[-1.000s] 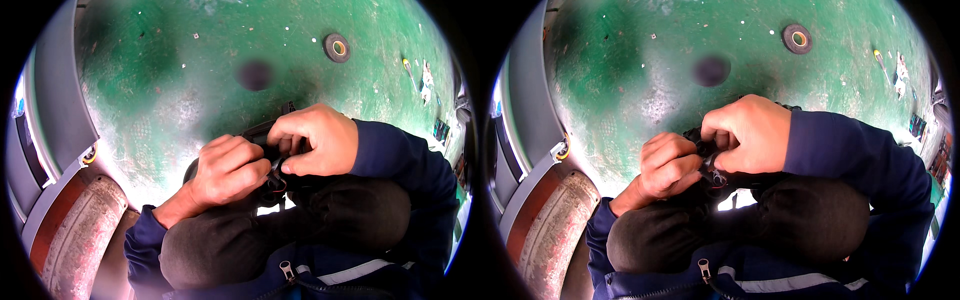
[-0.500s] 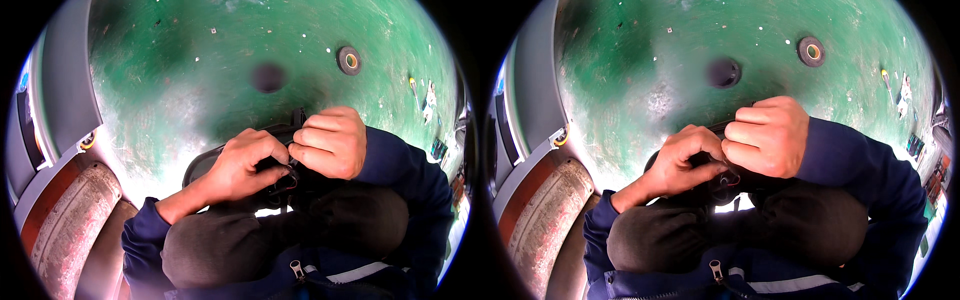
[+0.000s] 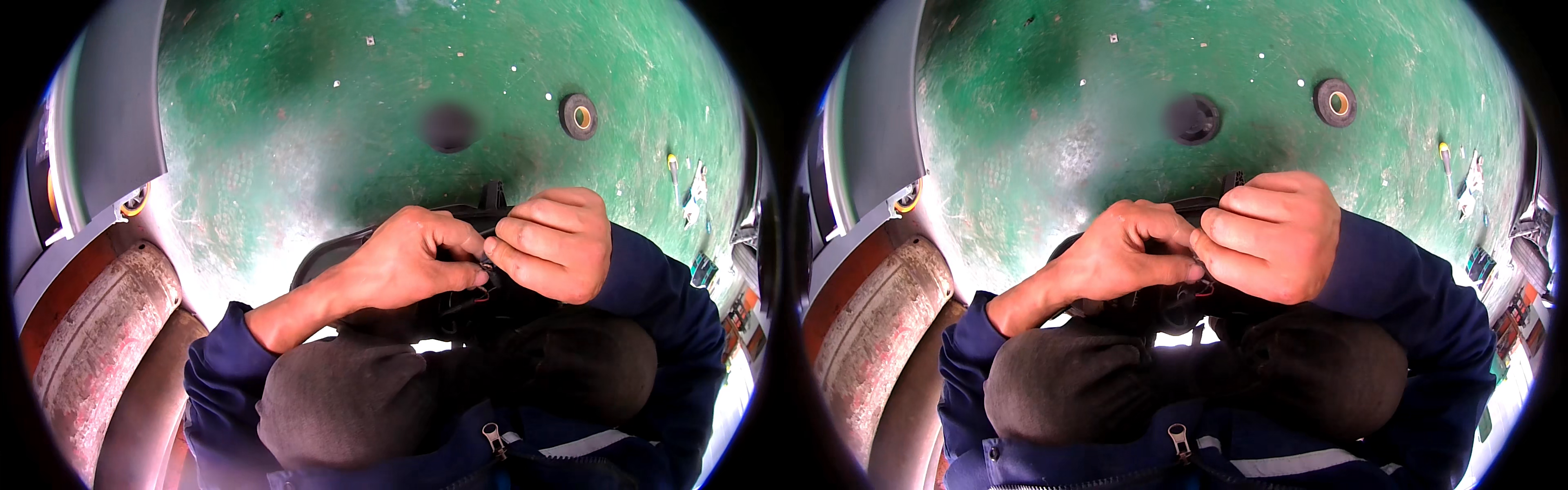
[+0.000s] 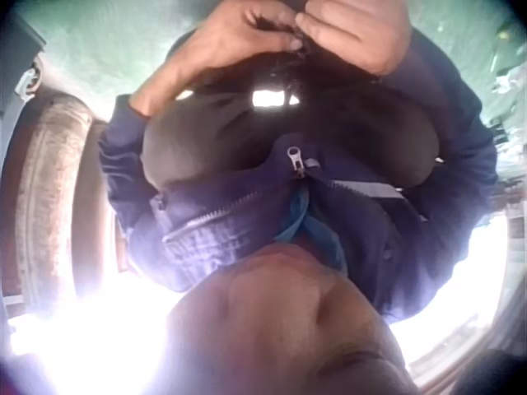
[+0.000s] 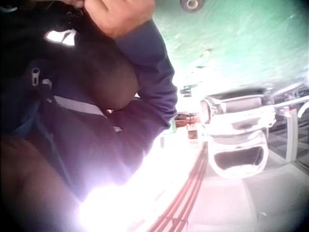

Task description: The person holds a black plastic automotive part and wraps electrical tape around a wire connector on the part. The person repeatedly tears off pieces of tape and wraps them around the connector, then repositions the part to continue wrapping.

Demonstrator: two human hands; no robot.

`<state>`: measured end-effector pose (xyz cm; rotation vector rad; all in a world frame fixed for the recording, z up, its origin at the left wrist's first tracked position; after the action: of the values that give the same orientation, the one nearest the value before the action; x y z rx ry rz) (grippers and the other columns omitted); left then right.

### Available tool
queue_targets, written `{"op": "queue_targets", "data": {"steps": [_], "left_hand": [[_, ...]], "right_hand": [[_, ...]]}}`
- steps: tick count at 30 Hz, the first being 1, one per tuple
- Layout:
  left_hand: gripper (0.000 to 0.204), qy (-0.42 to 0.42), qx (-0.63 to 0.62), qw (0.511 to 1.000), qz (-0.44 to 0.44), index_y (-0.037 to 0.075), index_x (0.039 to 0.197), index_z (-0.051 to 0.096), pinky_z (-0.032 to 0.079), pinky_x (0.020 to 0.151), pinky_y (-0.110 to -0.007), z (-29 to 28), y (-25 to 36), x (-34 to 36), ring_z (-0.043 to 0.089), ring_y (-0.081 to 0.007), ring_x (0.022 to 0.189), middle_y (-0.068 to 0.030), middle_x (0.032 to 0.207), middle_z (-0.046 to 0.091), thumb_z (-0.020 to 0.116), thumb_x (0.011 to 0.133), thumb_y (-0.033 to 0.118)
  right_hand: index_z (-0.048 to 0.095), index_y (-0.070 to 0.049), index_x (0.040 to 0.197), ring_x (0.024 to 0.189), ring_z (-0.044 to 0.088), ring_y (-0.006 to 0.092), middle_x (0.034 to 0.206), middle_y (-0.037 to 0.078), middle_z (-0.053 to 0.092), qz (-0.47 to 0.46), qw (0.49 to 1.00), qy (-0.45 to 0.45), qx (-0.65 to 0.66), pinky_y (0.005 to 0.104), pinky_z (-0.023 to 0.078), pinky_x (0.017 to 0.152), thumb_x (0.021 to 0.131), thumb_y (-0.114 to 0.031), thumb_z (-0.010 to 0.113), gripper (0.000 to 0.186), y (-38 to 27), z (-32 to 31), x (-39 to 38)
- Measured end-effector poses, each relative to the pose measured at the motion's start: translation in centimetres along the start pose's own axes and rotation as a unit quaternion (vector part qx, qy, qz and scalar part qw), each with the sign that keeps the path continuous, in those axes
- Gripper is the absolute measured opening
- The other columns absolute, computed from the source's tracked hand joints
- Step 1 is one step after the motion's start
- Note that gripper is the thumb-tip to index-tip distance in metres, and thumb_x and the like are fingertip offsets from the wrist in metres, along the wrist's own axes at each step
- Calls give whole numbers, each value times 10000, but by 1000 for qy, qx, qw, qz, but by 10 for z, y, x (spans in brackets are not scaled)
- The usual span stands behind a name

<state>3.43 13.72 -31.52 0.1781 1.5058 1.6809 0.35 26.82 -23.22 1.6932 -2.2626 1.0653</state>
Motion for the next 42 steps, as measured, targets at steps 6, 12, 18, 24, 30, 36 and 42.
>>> {"op": "queue_targets", "data": {"steps": [6, 12, 18, 24, 30, 36, 42], "left_hand": [[121, -18, -5, 1000, -10, 10, 884, 759, 470, 668, -348, 1, 0, 2, 608, -145, 729, -80, 755, 688, 763, 859, 129], [102, -14, -51, 997, -47, 9, 888, 766, 462, 655, -336, 3, -5, 2, 593, -125, 709, -61, 733, 671, 742, 858, 103], [99, 0, -57, 996, -68, -3, 879, 763, 456, 638, -312, 1, -5, 0, 570, -80, 694, -33, 710, 660, 734, 853, 88], [105, 3, -45, 995, -85, -13, 869, 759, 456, 615, -303, 0, -5, 0, 559, -71, 664, -26, 693, 664, 709, 835, 73], [124, 0, -77, 993, -89, -25, 889, 748, 460, 610, -296, 3, -12, 1, 584, -79, 674, -26, 708, 675, 696, 840, 76], [137, -19, -106, 987, -122, -35, 911, 727, 469, 621, -293, 2, -9, 0, 611, -96, 691, -46, 737, 689, 661, 867, 77], [142, -30, -87, 989, -117, -33, 957, 737, 463, 639, -254, 0, -15, 3, 621, -80, 708, -29, 761, 697, 668, 874, 58]], "right_hand": [[701, -20, 836, 685, 611, 175, 842, 55, 649, -2, 1000, -5, 11, 279, 466, 509, 669, -60, 787, 192, 1, -1, 2], [697, -4, 1013, 802, 688, 233, 950, 103, 695, 135, 975, -103, 145, 318, 537, 640, 741, 18, 754, 278, 13, 1, 6], [557, 3, 1407, 1007, 706, 182, 1128, 143, 728, 525, 699, -109, 473, 333, 578, 874, 881, 2, 709, 547, 39, 14, -36], [713, 41, 1125, 928, 703, 144, 1053, 125, 746, 595, 612, -197, 483, 301, 558, 793, 890, -76, 787, 273, 26, 28, -37], [780, 10, 981, 809, 690, 160, 897, 85, 705, 522, 721, -142, 433, 290, 523, 716, 879, -16, 740, 112, 28, 22, -20], [765, 0, 998, 795, 683, 197, 950, 88, 688, 409, 811, -131, 397, 317, 537, 687, 853, 16, 716, 155, 23, 20, -20], [751, -25, 919, 733, 639, 230, 927, 82, 682, 152, 963, -142, 171, 346, 503, 559, 756, -10, 802, 172, 10, 10, -4]]}}
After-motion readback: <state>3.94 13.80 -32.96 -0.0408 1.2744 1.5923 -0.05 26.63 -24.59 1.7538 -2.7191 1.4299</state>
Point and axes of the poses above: each hand's wrist, its own x-axis towards the middle knuckle, its own z-axis out of the palm, y = z × x, the point moved 7 cm from there along x, towards the middle knuckle
